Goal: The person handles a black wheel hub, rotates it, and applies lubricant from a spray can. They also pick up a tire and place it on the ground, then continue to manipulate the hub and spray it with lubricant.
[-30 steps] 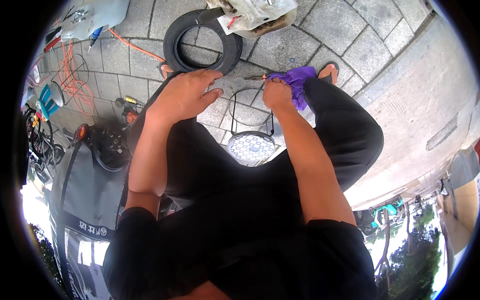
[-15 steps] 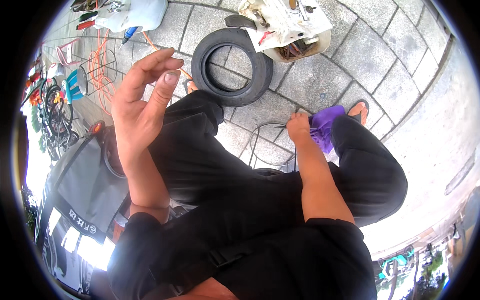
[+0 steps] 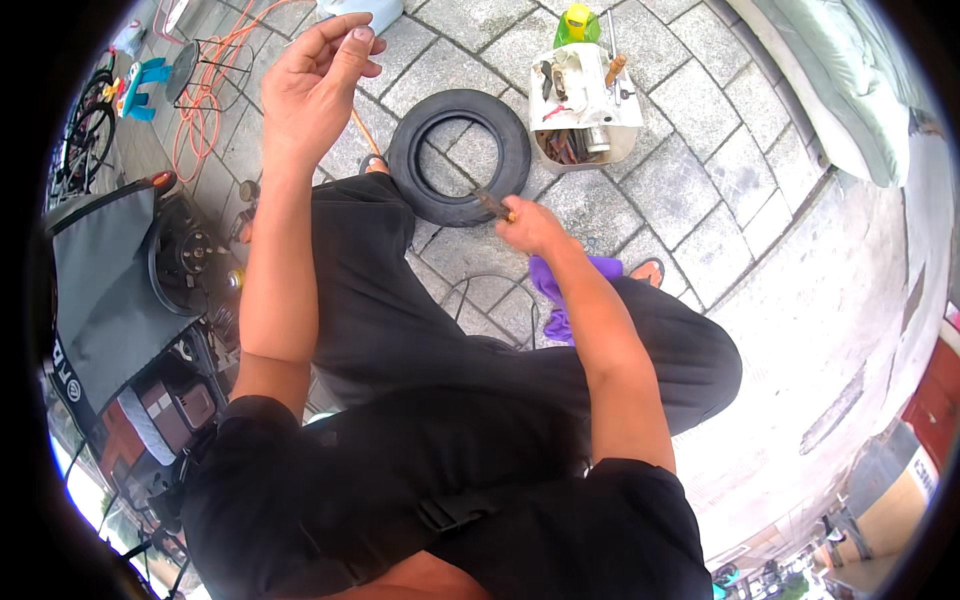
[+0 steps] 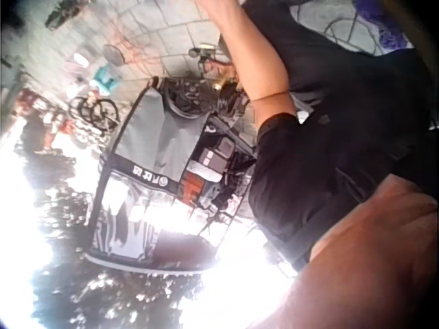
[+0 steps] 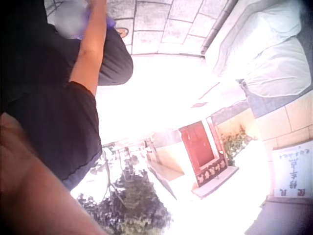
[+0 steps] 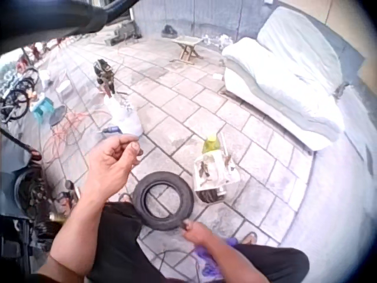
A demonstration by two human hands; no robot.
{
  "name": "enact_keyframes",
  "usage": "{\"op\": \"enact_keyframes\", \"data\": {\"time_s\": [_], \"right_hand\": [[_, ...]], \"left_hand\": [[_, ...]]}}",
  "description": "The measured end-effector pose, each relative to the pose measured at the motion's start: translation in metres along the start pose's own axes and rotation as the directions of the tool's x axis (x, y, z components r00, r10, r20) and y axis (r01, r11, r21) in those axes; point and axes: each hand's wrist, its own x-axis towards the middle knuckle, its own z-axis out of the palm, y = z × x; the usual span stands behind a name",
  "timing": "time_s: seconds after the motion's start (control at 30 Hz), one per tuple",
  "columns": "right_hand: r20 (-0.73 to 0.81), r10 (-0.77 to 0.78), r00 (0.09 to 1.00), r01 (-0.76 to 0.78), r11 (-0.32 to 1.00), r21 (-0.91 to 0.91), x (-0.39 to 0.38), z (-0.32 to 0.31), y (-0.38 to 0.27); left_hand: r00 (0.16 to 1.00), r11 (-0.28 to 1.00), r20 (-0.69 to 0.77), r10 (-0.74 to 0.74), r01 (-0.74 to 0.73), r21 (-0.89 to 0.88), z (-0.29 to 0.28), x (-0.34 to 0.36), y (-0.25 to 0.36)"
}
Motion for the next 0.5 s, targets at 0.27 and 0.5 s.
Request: {"op": "enact_keyframes", "data": {"time_s": [0.27, 0.5], "right_hand": [[-0.088, 0.011, 0.996, 0.011, 0.967, 0.254, -0.033, -0.075, -0.089], [-0.399, -0.213, 0.892, 0.355, 0.878, 0.323, -0.071, -0.154, -0.156]], "left_hand": [[0.999, 0.994, -0.029, -0.032, 0.028, -0.110, -0.023, -0.012, 0.017], [0.992, 0.994, -0.060, 0.108, -0.110, -0.019, -0.046, -0.015, 0.006]]}}
